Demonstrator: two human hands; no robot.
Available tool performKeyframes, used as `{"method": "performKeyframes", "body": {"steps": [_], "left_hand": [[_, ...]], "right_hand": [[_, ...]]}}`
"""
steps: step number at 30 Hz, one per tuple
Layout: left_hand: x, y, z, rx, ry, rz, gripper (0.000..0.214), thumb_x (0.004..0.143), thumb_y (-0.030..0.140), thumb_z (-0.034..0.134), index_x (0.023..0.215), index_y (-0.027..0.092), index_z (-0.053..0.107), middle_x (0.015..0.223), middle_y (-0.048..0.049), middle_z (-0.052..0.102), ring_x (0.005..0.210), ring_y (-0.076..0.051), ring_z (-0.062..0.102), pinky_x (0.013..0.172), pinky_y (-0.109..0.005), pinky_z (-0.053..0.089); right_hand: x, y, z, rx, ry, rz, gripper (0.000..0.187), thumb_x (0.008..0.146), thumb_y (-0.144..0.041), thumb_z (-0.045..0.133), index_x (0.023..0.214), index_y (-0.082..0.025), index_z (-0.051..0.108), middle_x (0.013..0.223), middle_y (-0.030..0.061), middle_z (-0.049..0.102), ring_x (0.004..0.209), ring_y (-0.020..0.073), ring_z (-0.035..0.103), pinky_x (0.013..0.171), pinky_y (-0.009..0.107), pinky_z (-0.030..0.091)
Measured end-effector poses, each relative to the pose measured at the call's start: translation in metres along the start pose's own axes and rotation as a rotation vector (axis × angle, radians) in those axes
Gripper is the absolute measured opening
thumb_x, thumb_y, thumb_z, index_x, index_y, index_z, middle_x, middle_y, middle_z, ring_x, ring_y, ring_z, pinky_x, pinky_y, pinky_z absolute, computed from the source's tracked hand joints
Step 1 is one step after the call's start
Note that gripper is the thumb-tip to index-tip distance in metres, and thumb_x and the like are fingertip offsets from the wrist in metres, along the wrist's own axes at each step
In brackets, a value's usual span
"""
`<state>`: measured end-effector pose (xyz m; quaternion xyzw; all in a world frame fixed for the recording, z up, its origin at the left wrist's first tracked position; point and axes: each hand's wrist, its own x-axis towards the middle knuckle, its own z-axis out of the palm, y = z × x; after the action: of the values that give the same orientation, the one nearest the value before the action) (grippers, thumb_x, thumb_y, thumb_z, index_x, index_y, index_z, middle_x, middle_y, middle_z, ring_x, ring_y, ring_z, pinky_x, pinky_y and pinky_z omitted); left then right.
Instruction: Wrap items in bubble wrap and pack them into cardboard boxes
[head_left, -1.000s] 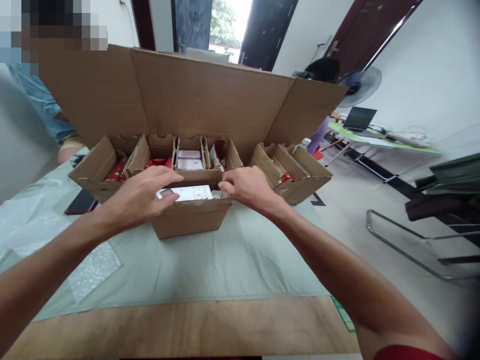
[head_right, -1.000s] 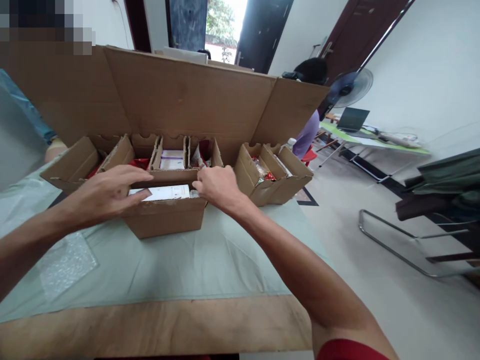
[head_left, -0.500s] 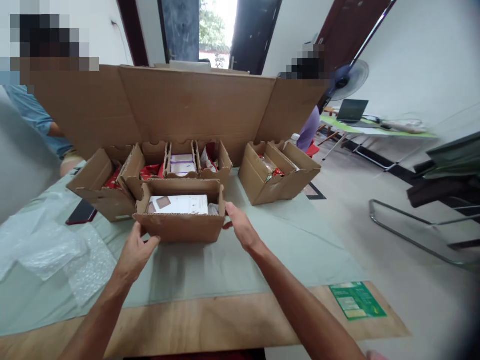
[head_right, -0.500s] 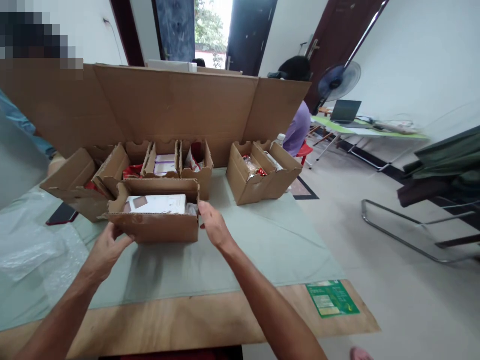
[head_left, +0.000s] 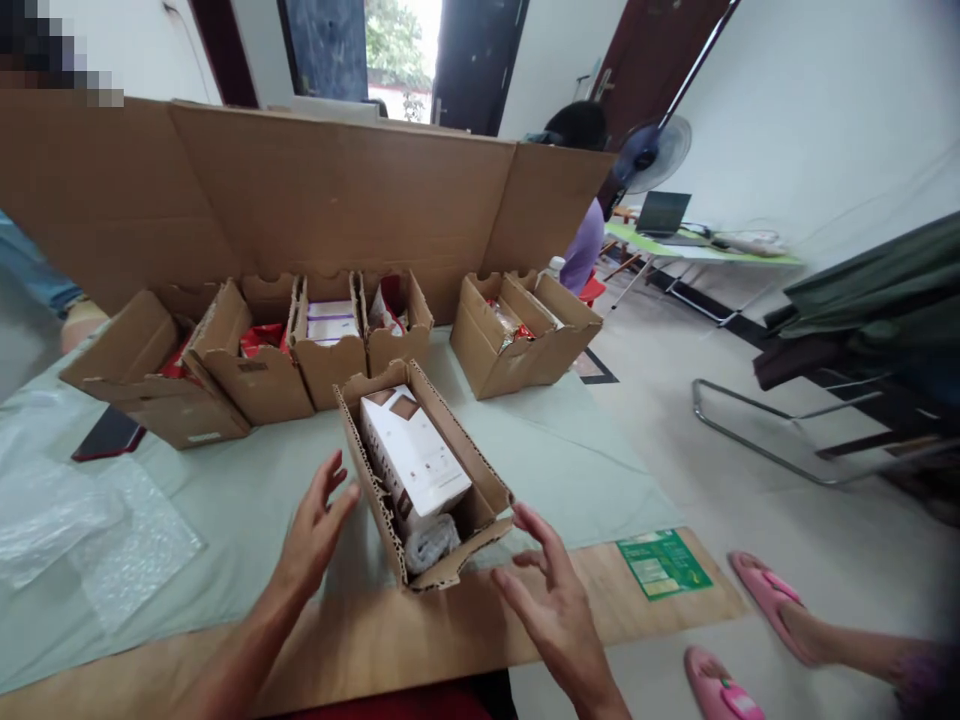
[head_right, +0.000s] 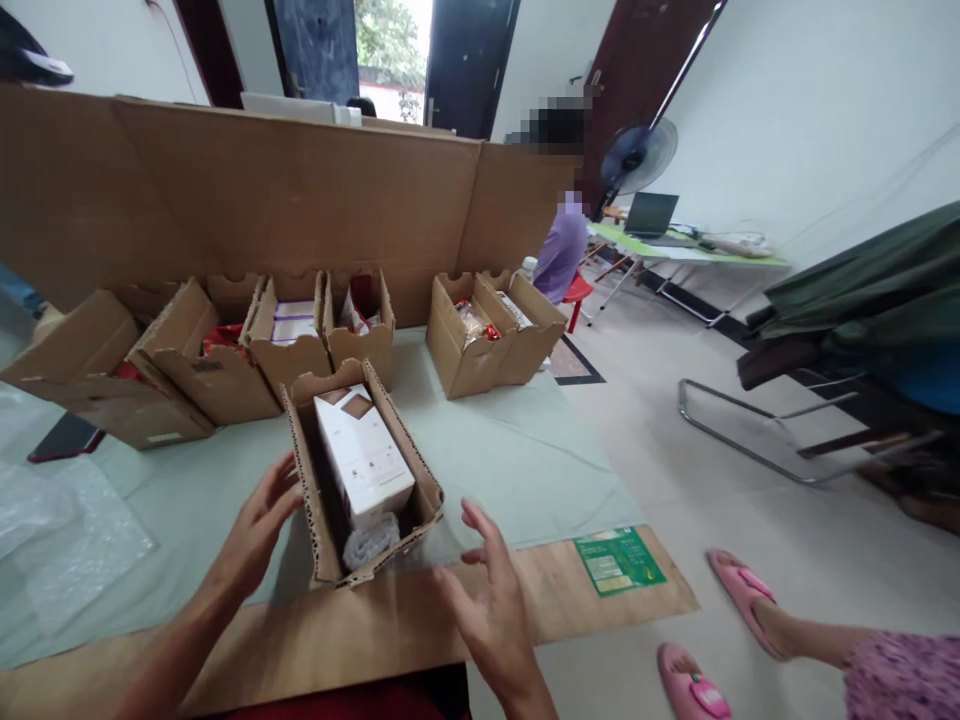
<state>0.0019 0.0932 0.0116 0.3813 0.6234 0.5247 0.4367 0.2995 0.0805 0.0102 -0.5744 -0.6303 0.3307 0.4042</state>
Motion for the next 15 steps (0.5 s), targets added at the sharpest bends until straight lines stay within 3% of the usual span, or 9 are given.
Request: {"method": "performKeyframes", "body": {"steps": [3,5,7,10,13,15], "left_hand": [[-0.043,-0.018,0.004,0.002,-0.03,-0.076,0.079,0.088,0.066,0.058,0.155,0.027,0.038,0.165,-0.0104,0.037,0.153,-0.035,0.032,0.124,-0.055,0.028],[-0.062,-0.025,0.008,-0.004,-0.075,-0.049,0.08,0.088,0.069,0.055,0.156,0.03,0.039,0.166,-0.007,0.036,0.155,-0.034,0.027,0.127,-0.053,0.026],[-0.071,-0.031,0.014,-0.008,-0.136,0.004,0.08,0.089,0.069,0.053,0.157,0.031,0.037,0.168,-0.004,0.033,0.157,-0.033,0.022,0.128,-0.051,0.023],[-0.076,-0.039,0.028,-0.016,-0.269,0.028,0.079,0.092,0.067,0.05,0.16,0.032,0.03,0.17,-0.0012,0.027,0.158,-0.033,0.017,0.129,-0.052,0.018],[-0.083,-0.046,0.046,-0.04,-0.423,0.031,0.081,0.09,0.067,0.053,0.161,0.039,0.026,0.169,0.0019,0.028,0.157,-0.033,0.017,0.127,-0.052,0.023],[-0.089,-0.047,0.056,-0.039,-0.492,0.044,0.084,0.087,0.069,0.056,0.16,0.043,0.024,0.168,0.0041,0.029,0.157,-0.032,0.015,0.126,-0.053,0.026]], "right_hand": [[0.029,-0.006,0.018,0.155,-0.184,-0.052,0.085,0.077,-0.044,0.08,0.152,-0.026,0.045,0.15,0.0143,0.055,0.127,0.0307,0.061,0.09,0.039,0.06],[0.04,-0.011,0.028,0.204,-0.299,-0.086,0.079,0.075,-0.047,0.082,0.146,-0.027,0.053,0.144,0.0132,0.062,0.124,0.0312,0.063,0.092,0.04,0.059],[0.039,-0.015,0.029,0.185,-0.352,-0.108,0.061,0.077,-0.047,0.08,0.132,-0.026,0.066,0.126,0.0108,0.072,0.113,0.0314,0.068,0.089,0.041,0.059],[0.018,-0.009,0.015,0.111,-0.253,-0.09,0.04,0.077,-0.046,0.077,0.113,-0.027,0.075,0.103,0.008,0.078,0.097,0.0318,0.073,0.081,0.041,0.062],[-0.015,0.011,-0.01,0.049,-0.109,-0.022,0.026,0.074,-0.043,0.076,0.095,-0.028,0.078,0.087,0.0081,0.079,0.087,0.0332,0.074,0.074,0.042,0.063],[-0.034,0.025,-0.024,0.032,-0.106,0.012,0.018,0.074,-0.042,0.073,0.082,-0.027,0.078,0.081,0.0088,0.078,0.079,0.0329,0.075,0.069,0.042,0.063]]}}
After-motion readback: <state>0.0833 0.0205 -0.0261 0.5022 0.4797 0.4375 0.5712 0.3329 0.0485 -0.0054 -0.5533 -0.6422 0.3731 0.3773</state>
